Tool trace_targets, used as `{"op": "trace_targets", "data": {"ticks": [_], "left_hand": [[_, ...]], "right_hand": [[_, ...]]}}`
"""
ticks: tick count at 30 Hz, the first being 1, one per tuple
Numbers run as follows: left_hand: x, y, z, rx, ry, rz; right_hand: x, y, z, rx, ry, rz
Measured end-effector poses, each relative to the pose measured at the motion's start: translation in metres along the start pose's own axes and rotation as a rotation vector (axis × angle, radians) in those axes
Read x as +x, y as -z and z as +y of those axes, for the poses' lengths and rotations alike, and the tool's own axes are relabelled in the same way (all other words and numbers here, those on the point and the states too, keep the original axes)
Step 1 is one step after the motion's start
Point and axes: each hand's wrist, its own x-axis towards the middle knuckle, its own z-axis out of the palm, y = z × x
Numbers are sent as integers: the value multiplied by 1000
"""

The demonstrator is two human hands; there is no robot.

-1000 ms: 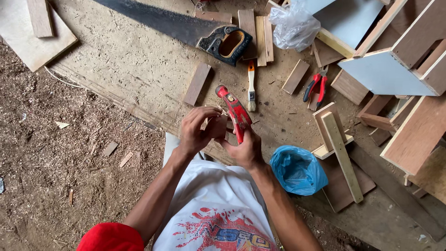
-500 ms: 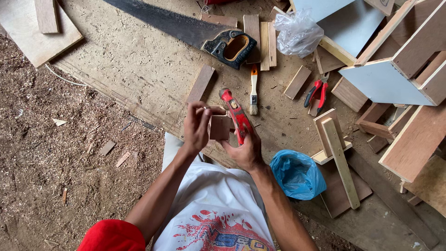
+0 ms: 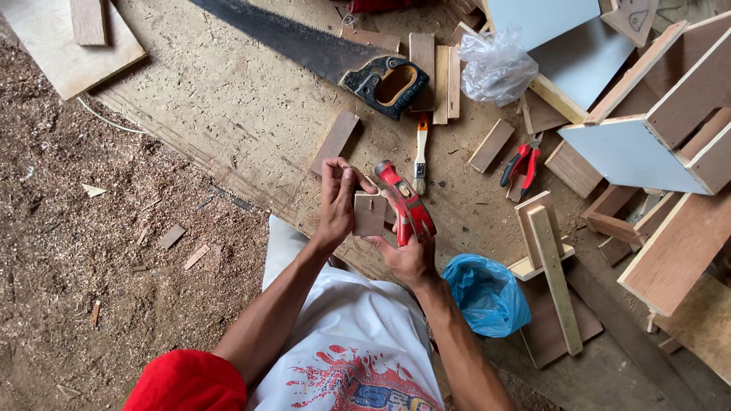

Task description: The person assembles a small wooden box by hammering nails into wooden pieces and then applies a finish with a brush. The person uses a hammer and brush to complete the assembly and finishing of the box.

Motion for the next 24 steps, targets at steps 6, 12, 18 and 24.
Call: {"op": "trace_targets", "data": {"ticks": [6,12,18,24], "left_hand": [[1,0,0,6,41,90],[0,8,2,-21,78,93],[-3,-5,2,-93,15,13],[-5,-16,2,-118,115,-33]], "right_hand": [[-7,-6,4,-31,13,11],[-28,-17,15,0,-126,-68],[-20,-6,-1,-43,-94,73],[-14,7,-4,-124,-193,17]]}}
